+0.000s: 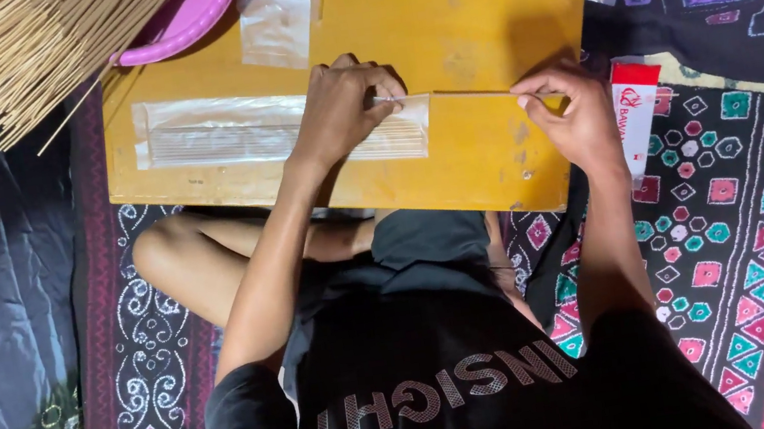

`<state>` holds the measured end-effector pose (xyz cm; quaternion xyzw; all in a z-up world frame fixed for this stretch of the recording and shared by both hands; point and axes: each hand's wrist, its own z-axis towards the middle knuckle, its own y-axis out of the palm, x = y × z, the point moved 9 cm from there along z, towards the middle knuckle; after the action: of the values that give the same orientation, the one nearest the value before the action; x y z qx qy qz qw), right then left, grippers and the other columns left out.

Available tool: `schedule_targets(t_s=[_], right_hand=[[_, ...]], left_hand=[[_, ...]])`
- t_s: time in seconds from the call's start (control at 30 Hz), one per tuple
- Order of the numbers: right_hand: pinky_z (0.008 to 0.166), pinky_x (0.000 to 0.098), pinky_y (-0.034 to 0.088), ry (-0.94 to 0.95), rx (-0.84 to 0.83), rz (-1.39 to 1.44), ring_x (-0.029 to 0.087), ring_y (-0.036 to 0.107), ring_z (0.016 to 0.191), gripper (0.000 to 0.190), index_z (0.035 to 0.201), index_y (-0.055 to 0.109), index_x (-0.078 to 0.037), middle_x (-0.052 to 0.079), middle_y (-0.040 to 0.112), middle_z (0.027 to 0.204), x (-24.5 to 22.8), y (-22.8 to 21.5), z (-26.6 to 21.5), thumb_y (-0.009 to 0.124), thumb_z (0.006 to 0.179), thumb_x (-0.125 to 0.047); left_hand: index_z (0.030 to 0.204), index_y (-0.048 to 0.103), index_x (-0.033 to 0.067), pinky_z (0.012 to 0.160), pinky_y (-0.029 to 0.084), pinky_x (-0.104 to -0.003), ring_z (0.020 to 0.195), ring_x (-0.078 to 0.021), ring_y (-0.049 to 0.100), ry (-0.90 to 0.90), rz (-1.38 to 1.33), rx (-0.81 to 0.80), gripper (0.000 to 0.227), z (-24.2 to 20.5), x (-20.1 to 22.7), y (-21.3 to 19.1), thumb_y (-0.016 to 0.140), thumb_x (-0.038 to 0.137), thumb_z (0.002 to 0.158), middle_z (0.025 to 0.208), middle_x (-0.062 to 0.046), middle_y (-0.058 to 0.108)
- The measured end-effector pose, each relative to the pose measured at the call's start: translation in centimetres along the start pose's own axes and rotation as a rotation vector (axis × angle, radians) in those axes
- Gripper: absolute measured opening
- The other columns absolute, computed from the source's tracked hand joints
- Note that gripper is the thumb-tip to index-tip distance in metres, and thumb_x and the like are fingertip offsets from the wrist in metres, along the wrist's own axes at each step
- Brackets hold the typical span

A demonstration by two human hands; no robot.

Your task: The person is packaging incense sticks by grouping them into bundles and sliding them into clear plastic sleeves on a floor-level workspace.

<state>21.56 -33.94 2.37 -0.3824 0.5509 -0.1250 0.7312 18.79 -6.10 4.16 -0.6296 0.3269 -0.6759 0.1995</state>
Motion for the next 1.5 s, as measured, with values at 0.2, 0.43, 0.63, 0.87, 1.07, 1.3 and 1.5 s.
schedule_targets(t_s=[0.2,0.43,0.63,0.87,1.07,1.3,1.5], right_hand=[[0.079,0.0322,0.049,-0.054,0.039,0.023,0.021,0.060,0.079,0.020,0.102,0.075,0.000,0.007,0.065,0.092,-4.1,-1.6,0.0,0.075,0.088,0.014],[0.074,0.0307,0.049,-0.048,0.044,0.039,0.019,0.060,0.077,0.019,0.103,0.075,0.003,0.009,0.067,0.092,-4.8,-1.5,-0.2,0.075,0.088,0.014],[0.071,0.0303,0.050,-0.071,0.055,0.015,0.019,0.060,0.074,0.020,0.103,0.076,0.003,0.009,0.067,0.092,-5.3,-1.3,-0.1,0.077,0.086,0.014],[0.071,0.0323,0.049,-0.053,0.060,-0.051,0.021,0.060,0.075,0.020,0.101,0.075,0.001,0.008,0.066,0.093,-5.9,-1.2,0.0,0.074,0.085,0.013],[0.070,0.0355,0.050,-0.049,0.050,-0.133,0.023,0.060,0.074,0.019,0.101,0.076,-0.001,0.008,0.067,0.091,-6.2,-0.7,0.2,0.075,0.085,0.008],[0.074,0.0358,0.052,-0.080,0.022,-0.180,0.021,0.063,0.078,0.021,0.100,0.077,-0.004,0.006,0.067,0.094,-6.7,0.3,0.3,0.079,0.082,0.008],[0.080,0.0356,0.052,-0.092,-0.007,-0.163,0.021,0.062,0.087,0.024,0.104,0.078,-0.002,0.006,0.067,0.097,-7.7,1.0,0.2,0.079,0.081,0.008]], left_hand=[[0.087,0.081,0.0163,0.086,0.038,-0.032,0.075,-0.0153,0.055,0.101,-0.012,0.112,0.017,-0.1,0.1,-0.2,0.081,0.004,0.076,0.077,0.006,0.074],[0.092,0.081,0.0130,0.084,0.041,-0.029,0.065,-0.0125,0.050,0.065,-0.071,0.105,0.022,0.0,0.3,-0.6,0.077,-0.003,0.077,0.073,0.006,0.077],[0.093,0.080,0.0118,0.081,0.042,-0.029,0.067,-0.0131,0.052,0.085,-0.088,0.105,0.022,-0.2,0.5,-0.7,0.078,-0.004,0.078,0.075,0.004,0.078],[0.093,0.079,0.0128,0.085,0.041,-0.031,0.070,-0.0134,0.055,0.122,-0.082,0.129,0.021,-0.3,0.3,-0.7,0.078,-0.002,0.078,0.074,0.006,0.077],[0.093,0.079,0.0131,0.084,0.038,-0.029,0.066,-0.0128,0.052,0.131,-0.093,0.127,0.022,-0.2,0.1,-0.6,0.076,-0.003,0.078,0.074,0.007,0.077],[0.095,0.078,0.0143,0.088,0.034,-0.031,0.073,-0.0138,0.054,0.121,-0.081,0.124,0.024,-0.3,-0.2,-0.3,0.074,-0.002,0.078,0.074,0.008,0.074],[0.119,0.072,0.0096,0.088,0.033,-0.037,0.104,-0.0213,0.051,0.148,0.063,0.278,0.030,-2.8,2.5,-2.1,0.075,0.017,0.090,0.119,-0.003,0.058]])
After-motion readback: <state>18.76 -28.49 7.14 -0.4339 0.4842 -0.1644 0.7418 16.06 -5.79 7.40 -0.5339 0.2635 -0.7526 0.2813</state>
